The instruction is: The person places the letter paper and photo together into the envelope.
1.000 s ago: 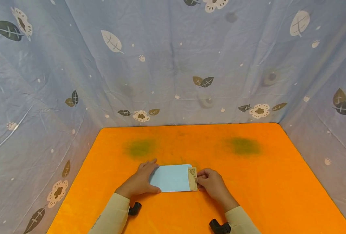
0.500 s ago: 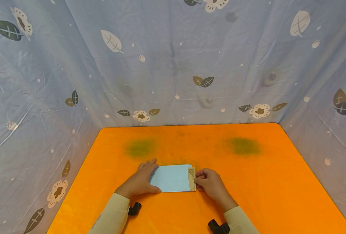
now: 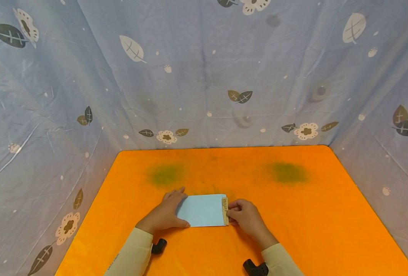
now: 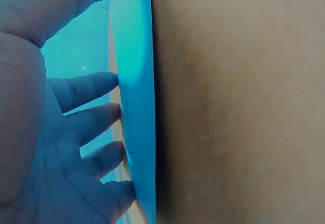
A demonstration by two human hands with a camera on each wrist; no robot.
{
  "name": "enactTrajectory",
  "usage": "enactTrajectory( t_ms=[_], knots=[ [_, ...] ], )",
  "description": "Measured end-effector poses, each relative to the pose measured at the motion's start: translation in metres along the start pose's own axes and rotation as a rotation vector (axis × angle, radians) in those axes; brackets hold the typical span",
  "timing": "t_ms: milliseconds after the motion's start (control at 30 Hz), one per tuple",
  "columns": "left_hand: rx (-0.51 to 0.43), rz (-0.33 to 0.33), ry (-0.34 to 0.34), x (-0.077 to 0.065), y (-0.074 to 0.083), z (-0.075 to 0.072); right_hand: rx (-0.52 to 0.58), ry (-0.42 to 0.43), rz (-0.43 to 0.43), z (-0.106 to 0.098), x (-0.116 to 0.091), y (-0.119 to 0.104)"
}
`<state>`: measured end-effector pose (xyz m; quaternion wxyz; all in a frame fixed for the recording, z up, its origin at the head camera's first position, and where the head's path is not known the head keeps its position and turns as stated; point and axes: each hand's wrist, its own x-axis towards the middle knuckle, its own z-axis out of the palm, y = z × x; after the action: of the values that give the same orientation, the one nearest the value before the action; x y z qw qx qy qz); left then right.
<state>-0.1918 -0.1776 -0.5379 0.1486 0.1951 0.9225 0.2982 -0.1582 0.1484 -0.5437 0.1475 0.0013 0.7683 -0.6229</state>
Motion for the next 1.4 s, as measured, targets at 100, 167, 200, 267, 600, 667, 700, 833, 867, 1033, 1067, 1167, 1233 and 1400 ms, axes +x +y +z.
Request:
enactTrajectory(
  t_ms=[100, 167, 200, 267, 600, 667, 700, 833, 867, 1033, 1067, 1167, 1233, 1400],
  knots=[
    [0.005, 0.0, 0.002, 0.0, 0.0, 0.0, 0.004, -0.001, -0.002, 0.002, 0.0, -0.002],
    [0.007, 0.0, 0.002, 0.0, 0.0, 0.0, 0.007, -0.004, -0.003, 0.004, 0.0, -0.003],
    [0.007, 0.0, 0.002, 0.0, 0.0, 0.0, 0.006, -0.007, -0.005, 0.004, 0.0, -0.004],
    [0.008, 0.0, 0.003, 0.001, 0.0, 0.0, 0.009, -0.017, -0.017, 0.005, 0.0, -0.004],
    [0.013, 0.006, 0.011, 0.0, 0.001, 0.001, -0.007, -0.03, -0.054, 0.01, 0.003, -0.004],
    [0.014, 0.009, 0.011, 0.001, 0.001, 0.001, -0.021, -0.03, -0.063, 0.012, 0.004, -0.004],
    [0.015, 0.01, 0.011, 0.001, 0.001, 0.001, -0.029, -0.029, -0.063, 0.013, 0.004, -0.003],
    [0.018, 0.016, 0.012, 0.002, 0.002, 0.001, -0.052, -0.017, -0.042, 0.015, 0.004, -0.004],
    [0.017, 0.016, 0.012, 0.002, 0.002, 0.001, -0.06, -0.012, -0.037, 0.015, 0.005, -0.005],
    [0.016, 0.017, 0.015, 0.003, 0.001, 0.0, -0.092, 0.014, -0.013, 0.017, 0.006, -0.007],
    [0.016, 0.017, 0.015, 0.003, 0.0, 0.0, -0.089, 0.016, -0.01, 0.018, 0.006, -0.007],
    [0.012, 0.008, 0.008, 0.004, -0.001, 0.0, -0.074, 0.01, -0.007, 0.017, 0.006, -0.007],
    [0.017, -0.003, -0.002, 0.005, -0.002, 0.0, -0.063, 0.007, -0.002, 0.016, 0.006, -0.006],
    [0.072, -0.013, -0.026, 0.004, -0.003, 0.0, -0.048, 0.024, -0.002, 0.007, 0.003, -0.004]
  ],
)
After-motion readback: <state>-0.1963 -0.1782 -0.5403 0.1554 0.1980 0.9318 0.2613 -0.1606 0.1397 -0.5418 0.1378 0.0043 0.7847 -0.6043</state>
